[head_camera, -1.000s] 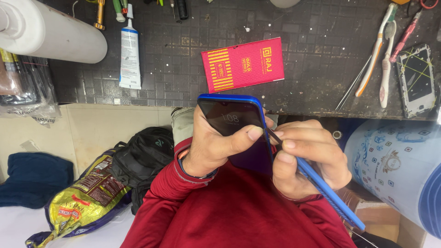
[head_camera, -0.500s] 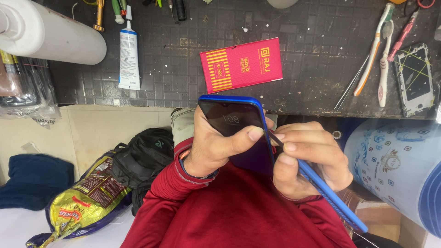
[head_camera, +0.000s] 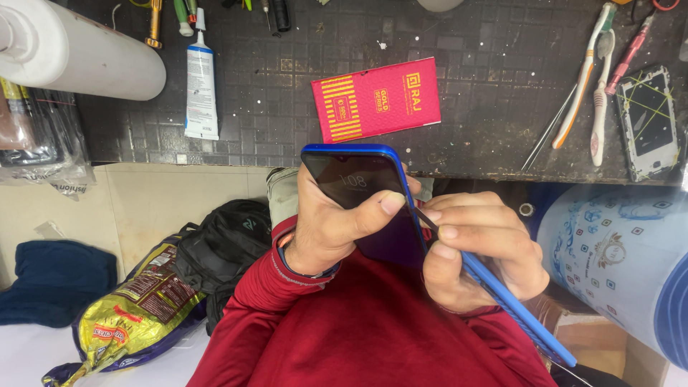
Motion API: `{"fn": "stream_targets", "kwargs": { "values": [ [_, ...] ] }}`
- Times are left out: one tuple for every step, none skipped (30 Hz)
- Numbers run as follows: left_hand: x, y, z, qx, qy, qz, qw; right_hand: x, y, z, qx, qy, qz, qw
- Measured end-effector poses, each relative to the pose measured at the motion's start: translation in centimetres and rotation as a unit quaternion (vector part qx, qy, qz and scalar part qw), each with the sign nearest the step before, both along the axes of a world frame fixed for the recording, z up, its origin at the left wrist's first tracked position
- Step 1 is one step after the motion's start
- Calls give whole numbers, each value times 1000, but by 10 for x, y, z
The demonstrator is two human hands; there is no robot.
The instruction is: The person uses a screwdriver to fasten screws on a disassembled smartphone placed on a red box. They then attach a blue back cover to the phone, press the edges to secure it, and use a blue plastic tool to adjust the seam along the frame. The phone screen lights up during the process.
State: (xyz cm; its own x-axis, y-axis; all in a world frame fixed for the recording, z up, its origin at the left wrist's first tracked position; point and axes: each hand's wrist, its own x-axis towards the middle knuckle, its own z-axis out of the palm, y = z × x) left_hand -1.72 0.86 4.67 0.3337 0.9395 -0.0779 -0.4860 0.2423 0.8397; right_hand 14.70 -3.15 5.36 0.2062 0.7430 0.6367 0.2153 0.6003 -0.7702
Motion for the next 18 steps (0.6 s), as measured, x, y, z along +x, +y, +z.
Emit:
{"fn": "stream_targets", "kwargs": {
  "values": [
    [-1,0,0,2,1,0,1000,0,0,-1,2,-4,2,1000],
    [-1,1,0,4,1,0,1000,0,0,-2,4,-9,3,1000],
    [-1,1,0,6,2,0,1000,1,-1,-2,6,-13,5,1000],
    [0,1,0,7,3,0,1000,1,-1,-3,6,-11,5,1000],
    [-1,1,0,8,5,0,1000,1,-1,-4,7,-9,6,1000],
    [-1,1,0,10,6,0,1000,0,-1,-5,8,-6,6,1000],
    [-1,1,0,5,2,0,1000,0,-2,-5,9,-2,6,1000],
    [0,1,0,0,-2,-1,1000,0,-2,-6,10,2,6,1000],
    [0,1,0,-5,-6,-1,1000,-1,-2,-6,10,6,6,1000],
    [0,1,0,-6,-8,1,1000,-1,-2,-7,11,6,5,1000],
    [0,1,0,-7,-9,3,1000,-1,-2,-7,12,6,4,1000],
    [1,0,0,-9,-10,5,1000,0,-2,-7,12,5,4,1000],
    [1,0,0,-11,-10,5,1000,0,-2,-7,10,4,6,1000],
    [0,0,0,-13,-11,6,1000,0,-2,-7,8,3,8,1000],
    [0,0,-1,-14,-11,6,1000,0,-2,-6,6,2,10,1000],
    [0,0,-1,-14,-9,5,1000,1,-2,-6,6,2,11,1000],
    [0,0,-1,-14,-7,4,1000,0,-2,-6,6,2,12,1000],
    [-1,0,-1,-13,-4,4,1000,0,-2,-6,6,2,13,1000]
  ]
}}
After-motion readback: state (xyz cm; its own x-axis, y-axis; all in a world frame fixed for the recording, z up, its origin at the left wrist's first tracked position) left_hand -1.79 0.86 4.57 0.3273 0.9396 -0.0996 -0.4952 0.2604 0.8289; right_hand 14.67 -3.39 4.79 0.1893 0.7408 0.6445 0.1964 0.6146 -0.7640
